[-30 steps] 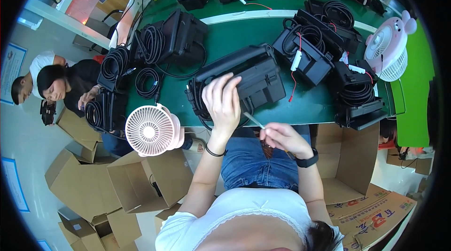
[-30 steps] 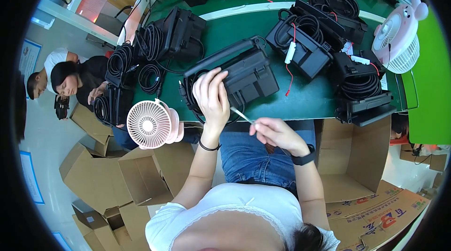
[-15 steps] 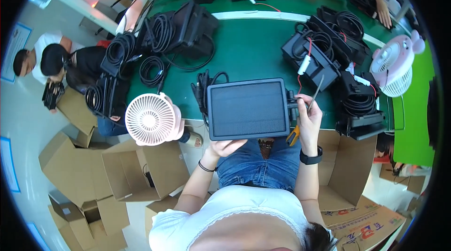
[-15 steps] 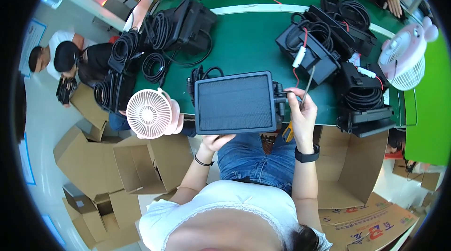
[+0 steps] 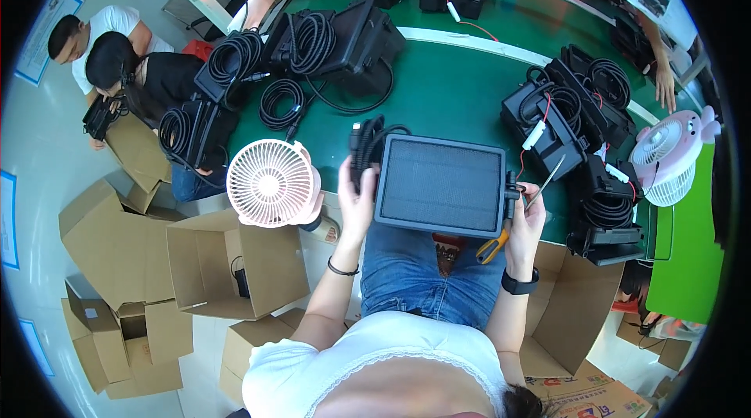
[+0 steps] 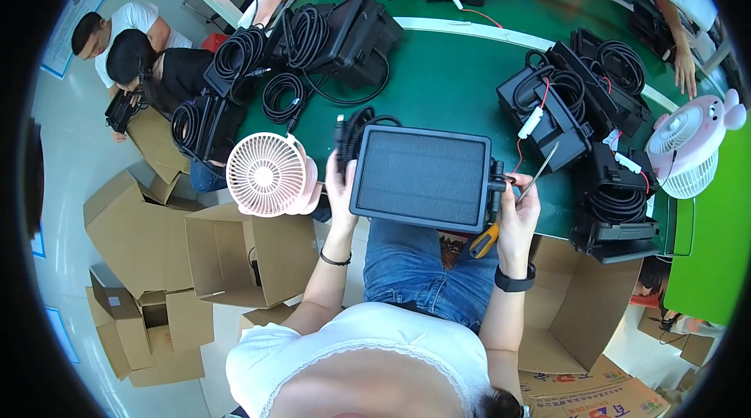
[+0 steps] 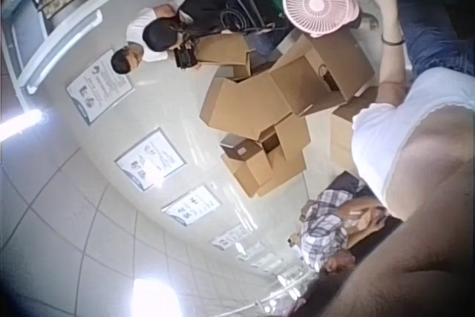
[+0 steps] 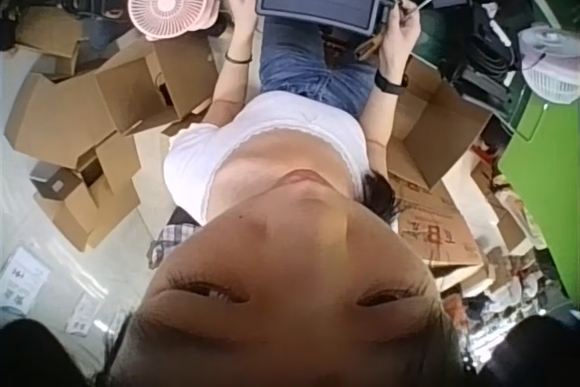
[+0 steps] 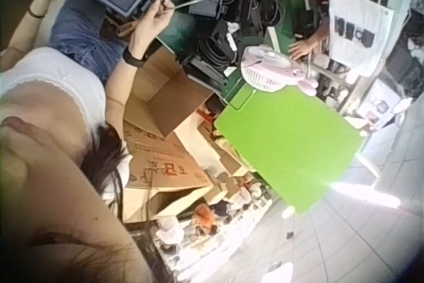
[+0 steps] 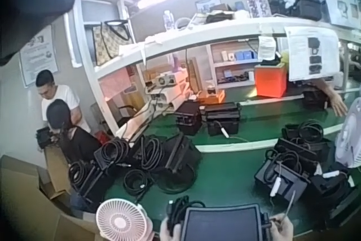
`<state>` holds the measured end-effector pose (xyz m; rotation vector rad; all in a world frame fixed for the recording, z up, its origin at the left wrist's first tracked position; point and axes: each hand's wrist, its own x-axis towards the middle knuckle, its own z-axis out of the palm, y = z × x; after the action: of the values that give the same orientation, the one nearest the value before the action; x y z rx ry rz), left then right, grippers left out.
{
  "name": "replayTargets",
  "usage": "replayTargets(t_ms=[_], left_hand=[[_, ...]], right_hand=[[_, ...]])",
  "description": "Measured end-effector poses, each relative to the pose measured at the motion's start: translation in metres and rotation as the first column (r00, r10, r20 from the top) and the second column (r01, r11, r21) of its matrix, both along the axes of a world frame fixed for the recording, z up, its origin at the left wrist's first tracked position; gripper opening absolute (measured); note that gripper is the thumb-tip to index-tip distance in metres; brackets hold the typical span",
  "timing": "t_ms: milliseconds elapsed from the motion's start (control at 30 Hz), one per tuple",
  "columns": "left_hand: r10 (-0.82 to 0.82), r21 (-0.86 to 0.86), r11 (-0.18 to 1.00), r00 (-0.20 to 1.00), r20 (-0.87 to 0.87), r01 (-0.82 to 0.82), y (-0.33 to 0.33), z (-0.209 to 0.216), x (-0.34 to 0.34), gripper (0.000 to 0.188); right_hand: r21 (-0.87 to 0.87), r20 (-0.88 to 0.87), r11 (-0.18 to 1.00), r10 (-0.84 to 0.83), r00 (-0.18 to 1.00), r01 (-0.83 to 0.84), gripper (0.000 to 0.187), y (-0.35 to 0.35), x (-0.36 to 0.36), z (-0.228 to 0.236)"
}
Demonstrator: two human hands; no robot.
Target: Assembling solar product components by placing cables into enclosures, securing them, and packing the units into boxes.
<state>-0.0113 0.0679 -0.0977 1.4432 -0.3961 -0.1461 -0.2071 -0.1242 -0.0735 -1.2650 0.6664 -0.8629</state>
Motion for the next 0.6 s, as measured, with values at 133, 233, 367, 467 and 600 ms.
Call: replayTargets(t_ms=[133,233,367,467,600], left_hand=[[0.175,-0.264,0.959,0.943,0.283,-0.099,-0.005,0.005,-0.004,0.045],[0.246,-0.275,0.953,0.85,0.467,-0.125,0.0,0.014,-0.01,0.072],[-0.021,0.052,0.998,0.73,0.683,-0.019,0.036,0.008,-0.012,0.064],[-0.578,0.622,0.742,0.233,0.782,-0.249,0.009,0.112,-0.028,0.063],[-0.651,0.711,0.703,0.385,0.654,-0.02,-0.01,0.119,-0.039,0.083]], right_hand=[[0.089,0.059,0.996,0.007,0.998,-0.013,0.01,-0.002,-0.01,0.003],[0.096,0.072,0.995,-0.039,0.997,0.032,0.009,0.0,-0.009,0.012],[0.128,0.125,0.99,0.047,0.991,-0.063,0.014,0.005,-0.005,-0.002],[0.142,0.114,0.99,0.007,0.993,-0.023,0.014,0.004,-0.003,0.0],[0.121,0.101,0.993,-0.017,0.995,0.004,0.011,-0.001,-0.005,0.008]])
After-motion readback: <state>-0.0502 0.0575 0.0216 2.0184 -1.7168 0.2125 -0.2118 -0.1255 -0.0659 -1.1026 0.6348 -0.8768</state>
